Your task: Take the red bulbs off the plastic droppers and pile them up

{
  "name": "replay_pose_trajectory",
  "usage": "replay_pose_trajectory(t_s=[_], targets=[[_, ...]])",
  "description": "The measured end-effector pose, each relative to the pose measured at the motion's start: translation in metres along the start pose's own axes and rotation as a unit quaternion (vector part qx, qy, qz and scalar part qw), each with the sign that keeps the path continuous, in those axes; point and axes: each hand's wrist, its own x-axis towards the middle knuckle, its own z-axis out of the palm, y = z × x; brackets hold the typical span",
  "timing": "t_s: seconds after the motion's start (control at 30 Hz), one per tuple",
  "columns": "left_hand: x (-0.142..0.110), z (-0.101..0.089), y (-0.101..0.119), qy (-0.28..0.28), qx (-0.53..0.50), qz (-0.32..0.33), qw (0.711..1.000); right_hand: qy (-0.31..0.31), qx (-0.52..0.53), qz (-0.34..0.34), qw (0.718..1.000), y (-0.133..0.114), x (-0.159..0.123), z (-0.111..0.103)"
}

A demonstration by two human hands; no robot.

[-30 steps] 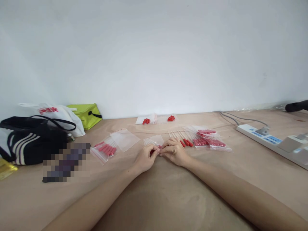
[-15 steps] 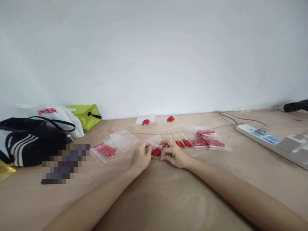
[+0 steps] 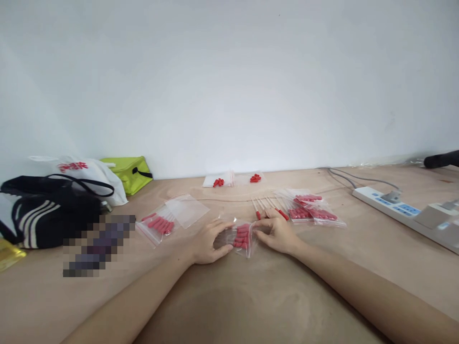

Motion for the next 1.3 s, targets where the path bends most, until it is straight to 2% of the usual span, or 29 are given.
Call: replay_pose_trajectory(t_s=[0.1, 0.2, 0.3, 0.43, 0.57, 0.7, 0.77, 0.87, 0.97, 1.07, 1.17, 1.3], targets=[[-0.006, 0.001, 0.005, 0.026, -0.004, -0.02, 0.999, -0.059, 0.004, 0.015, 0.998, -0.006, 0.002, 0.001], [-0.01, 0.003, 0.007, 0.041, 0.008, -0.038, 0.998, -0.152, 0.101, 0.031, 0.983, -0.009, 0.005, 0.0], [-0.012, 0.005, 0.006, 0.057, 0.023, -0.049, 0.997, -0.193, 0.179, 0.063, 0.963, -0.009, 0.009, -0.001], [-0.011, 0.005, 0.005, 0.068, 0.021, -0.053, 0.996, -0.186, 0.219, 0.083, 0.954, -0.01, 0.011, 0.002], [-0.009, 0.006, 0.005, 0.066, 0.017, -0.058, 0.996, -0.15, 0.254, 0.169, 0.94, -0.013, 0.012, 0.013], [-0.009, 0.006, 0.005, 0.067, 0.008, -0.053, 0.996, -0.113, 0.327, 0.227, 0.91, -0.015, 0.014, 0.022], [-0.009, 0.006, 0.005, 0.066, 0.002, -0.051, 0.996, -0.134, 0.346, 0.222, 0.902, -0.016, 0.014, 0.023], [-0.008, 0.005, 0.005, 0.048, 0.001, -0.051, 0.998, -0.158, 0.316, 0.184, 0.917, -0.018, 0.013, 0.02], [-0.007, 0.003, 0.007, 0.026, 0.006, -0.054, 0.998, -0.143, 0.279, 0.14, 0.939, -0.017, 0.011, 0.019], [-0.007, 0.002, 0.007, 0.022, 0.006, -0.065, 0.998, -0.128, 0.29, 0.12, 0.941, -0.013, 0.012, 0.018], [-0.007, 0.002, 0.004, 0.02, 0.01, -0.077, 0.997, -0.133, 0.337, 0.169, 0.917, -0.007, 0.016, 0.013], [-0.007, 0.004, 0.001, 0.019, 0.02, -0.086, 0.996, -0.163, 0.406, 0.304, 0.847, -0.003, 0.019, 0.002]])
